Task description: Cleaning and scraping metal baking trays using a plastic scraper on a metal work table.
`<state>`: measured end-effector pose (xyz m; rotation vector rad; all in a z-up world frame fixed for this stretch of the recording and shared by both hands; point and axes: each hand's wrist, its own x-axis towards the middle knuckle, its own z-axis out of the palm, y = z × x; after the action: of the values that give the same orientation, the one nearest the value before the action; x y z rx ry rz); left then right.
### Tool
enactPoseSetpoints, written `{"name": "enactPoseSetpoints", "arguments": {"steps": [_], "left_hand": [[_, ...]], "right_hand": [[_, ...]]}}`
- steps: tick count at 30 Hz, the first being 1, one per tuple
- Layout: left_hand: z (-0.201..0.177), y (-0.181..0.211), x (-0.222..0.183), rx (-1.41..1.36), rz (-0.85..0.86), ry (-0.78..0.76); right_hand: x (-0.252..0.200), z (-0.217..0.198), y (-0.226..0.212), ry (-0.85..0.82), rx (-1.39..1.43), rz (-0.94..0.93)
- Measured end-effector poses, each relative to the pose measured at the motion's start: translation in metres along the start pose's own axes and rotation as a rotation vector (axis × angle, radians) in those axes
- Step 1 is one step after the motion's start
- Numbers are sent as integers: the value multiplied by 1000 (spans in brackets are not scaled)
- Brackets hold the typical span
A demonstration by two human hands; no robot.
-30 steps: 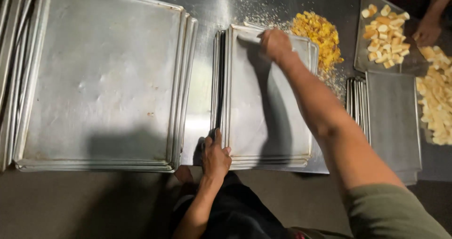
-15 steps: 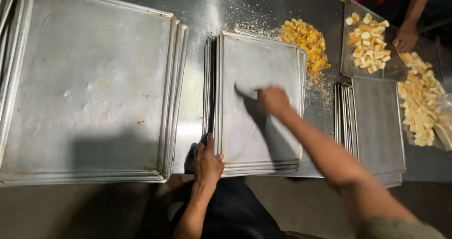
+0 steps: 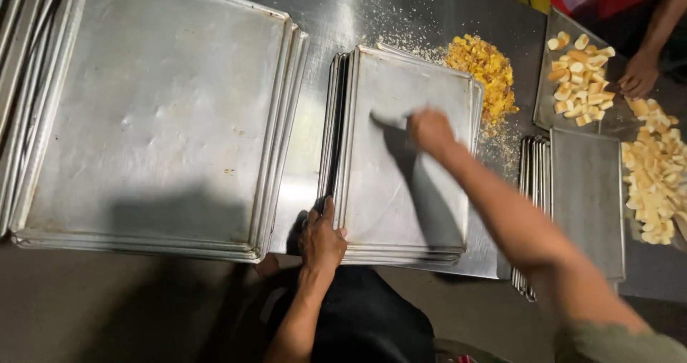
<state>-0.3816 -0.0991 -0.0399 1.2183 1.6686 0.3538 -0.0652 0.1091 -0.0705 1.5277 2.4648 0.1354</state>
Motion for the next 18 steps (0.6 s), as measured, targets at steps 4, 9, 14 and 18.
{"name": "enactPoseSetpoints", "arguments": {"steps": [4, 9, 14, 18], "left_hand": [[12, -11, 8, 35, 29, 35], [12, -11, 8, 86, 18, -17], [21, -14, 12, 141, 17, 78], [3, 8, 8, 173, -122, -42]], "right_hand": [[-186, -19, -119, -258, 212, 162], [-252, -38, -122, -102, 420, 168], [-78, -18, 18, -157, 156, 142], [62, 12, 126, -190, 205, 241]]}}
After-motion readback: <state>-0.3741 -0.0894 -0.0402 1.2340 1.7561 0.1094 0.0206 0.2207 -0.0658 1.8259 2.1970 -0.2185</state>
